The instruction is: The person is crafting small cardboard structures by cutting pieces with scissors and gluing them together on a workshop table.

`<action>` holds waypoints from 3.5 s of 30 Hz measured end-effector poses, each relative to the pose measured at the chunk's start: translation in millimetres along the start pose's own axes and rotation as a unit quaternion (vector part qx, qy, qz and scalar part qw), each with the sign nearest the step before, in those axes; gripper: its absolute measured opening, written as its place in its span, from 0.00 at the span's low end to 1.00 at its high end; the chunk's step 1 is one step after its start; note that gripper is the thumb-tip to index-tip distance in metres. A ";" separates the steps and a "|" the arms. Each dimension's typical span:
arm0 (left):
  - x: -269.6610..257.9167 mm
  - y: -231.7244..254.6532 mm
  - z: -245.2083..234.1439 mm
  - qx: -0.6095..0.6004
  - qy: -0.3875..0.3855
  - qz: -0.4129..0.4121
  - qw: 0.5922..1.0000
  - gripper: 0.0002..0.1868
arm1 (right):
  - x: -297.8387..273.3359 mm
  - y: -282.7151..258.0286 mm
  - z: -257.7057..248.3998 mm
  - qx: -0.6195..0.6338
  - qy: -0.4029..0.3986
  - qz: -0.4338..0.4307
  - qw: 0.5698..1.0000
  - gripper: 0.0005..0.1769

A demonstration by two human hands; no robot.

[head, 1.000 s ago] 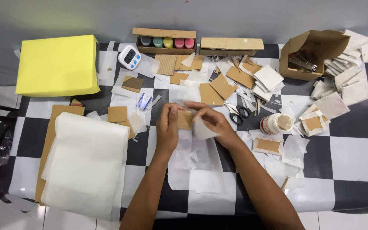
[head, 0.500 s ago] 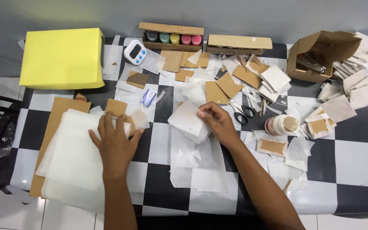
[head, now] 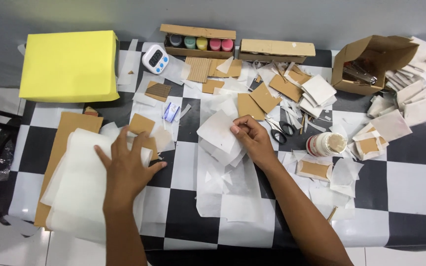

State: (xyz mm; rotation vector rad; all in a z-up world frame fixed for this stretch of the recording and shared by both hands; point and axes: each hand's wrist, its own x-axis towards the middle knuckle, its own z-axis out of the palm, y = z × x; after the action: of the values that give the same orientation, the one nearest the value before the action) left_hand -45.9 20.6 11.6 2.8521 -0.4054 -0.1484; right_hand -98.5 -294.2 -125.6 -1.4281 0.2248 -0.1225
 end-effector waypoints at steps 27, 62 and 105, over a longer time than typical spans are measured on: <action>44.2 39.5 66.7 -0.060 0.170 0.112 0.977 0.34 | -8.6 -36.6 11.7 0.017 0.006 -0.034 0.999 0.11; 16.0 -48.0 57.0 -0.080 0.275 0.213 0.934 0.34 | -9.2 -42.5 12.0 -0.031 -0.017 -0.026 0.999 0.10; 120.3 20.8 -77.7 -0.426 0.336 0.301 0.785 0.33 | -26.4 -29.3 237.6 -0.433 -0.155 -0.493 0.738 0.11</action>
State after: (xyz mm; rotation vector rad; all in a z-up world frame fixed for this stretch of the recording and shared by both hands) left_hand 74.2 -14.7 84.0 1.6125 -0.7935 0.6270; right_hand -68.8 -63.1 -64.6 -2.3459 -0.9172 -0.7176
